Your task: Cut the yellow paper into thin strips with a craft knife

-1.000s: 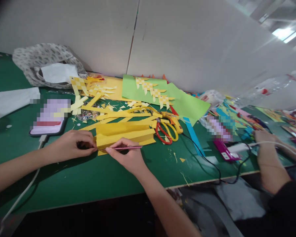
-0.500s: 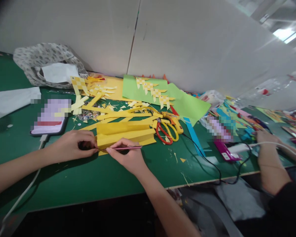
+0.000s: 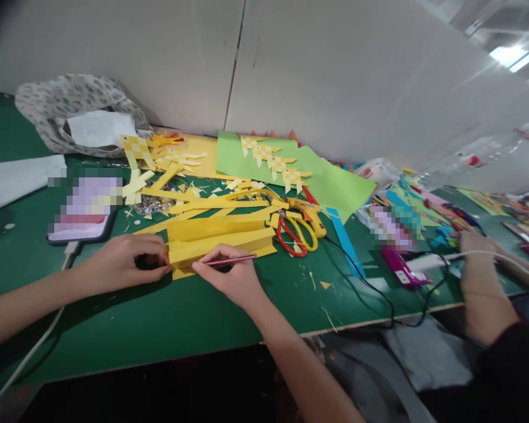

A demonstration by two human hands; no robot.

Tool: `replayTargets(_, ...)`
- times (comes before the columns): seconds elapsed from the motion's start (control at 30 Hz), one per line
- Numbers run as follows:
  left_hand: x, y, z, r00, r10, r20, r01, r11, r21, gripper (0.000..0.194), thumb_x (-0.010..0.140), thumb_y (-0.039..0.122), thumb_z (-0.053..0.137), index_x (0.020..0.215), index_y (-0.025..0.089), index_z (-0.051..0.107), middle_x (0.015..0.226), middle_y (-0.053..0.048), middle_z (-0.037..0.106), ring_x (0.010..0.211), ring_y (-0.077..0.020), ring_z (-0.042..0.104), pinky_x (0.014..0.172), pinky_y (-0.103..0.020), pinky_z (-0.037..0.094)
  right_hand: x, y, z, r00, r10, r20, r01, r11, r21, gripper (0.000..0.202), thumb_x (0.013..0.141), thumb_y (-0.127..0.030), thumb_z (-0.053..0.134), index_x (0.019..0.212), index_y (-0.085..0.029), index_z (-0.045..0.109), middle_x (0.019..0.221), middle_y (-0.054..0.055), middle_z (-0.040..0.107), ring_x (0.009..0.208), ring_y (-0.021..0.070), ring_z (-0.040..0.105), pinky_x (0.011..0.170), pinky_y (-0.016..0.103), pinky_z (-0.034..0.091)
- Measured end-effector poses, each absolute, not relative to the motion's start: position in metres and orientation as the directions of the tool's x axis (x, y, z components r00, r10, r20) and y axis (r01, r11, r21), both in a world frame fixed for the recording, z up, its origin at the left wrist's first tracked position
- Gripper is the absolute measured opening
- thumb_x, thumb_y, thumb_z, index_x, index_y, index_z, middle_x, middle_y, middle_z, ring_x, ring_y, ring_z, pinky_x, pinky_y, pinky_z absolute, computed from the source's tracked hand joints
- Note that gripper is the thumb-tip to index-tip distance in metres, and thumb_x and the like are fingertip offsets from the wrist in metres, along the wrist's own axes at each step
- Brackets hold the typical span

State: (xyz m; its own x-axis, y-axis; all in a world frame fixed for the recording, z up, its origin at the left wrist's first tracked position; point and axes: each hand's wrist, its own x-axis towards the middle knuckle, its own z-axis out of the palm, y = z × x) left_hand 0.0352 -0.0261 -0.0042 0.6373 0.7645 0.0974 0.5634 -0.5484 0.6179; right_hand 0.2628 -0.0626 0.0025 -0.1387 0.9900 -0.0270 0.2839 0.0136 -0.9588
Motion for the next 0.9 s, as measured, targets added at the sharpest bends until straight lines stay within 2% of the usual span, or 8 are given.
replayTargets(0.33,0.034,-0.026,-0.008,0.628,0.774,0.082,0.574,-0.532,0.623,0.014,0.081,0.03,0.057,0.074,0.022,0.067,0.073,0.002,0.063,0.063,-0.0104,0.057,0.057,-0.02,0.039,0.299,-0.054,-0.001,-0.089,0.996,-0.008,0.297,0.019,-0.955,0.02,0.068,-0.036,0.077,0.066,-0.02,0.067,0.063,0.002,0.069,0.054,0.0139,0.06,0.053,0.027,0.048)
replayTargets(0.9,0.033,-0.026,-0.008,0.628,0.776,0.051,0.576,-0.508,0.64,0.016,0.082,0.031,0.057,0.074,0.021,0.065,0.072,0.002,0.062,0.064,-0.0106,0.057,0.059,-0.021,0.039,0.356,-0.044,-0.006,0.001,1.0,-0.007,0.237,-0.007,-0.971,0.021,0.064,-0.035,0.082,0.066,-0.02,0.067,0.062,0.002,0.07,0.054,0.0148,0.063,0.05,0.026,0.049)
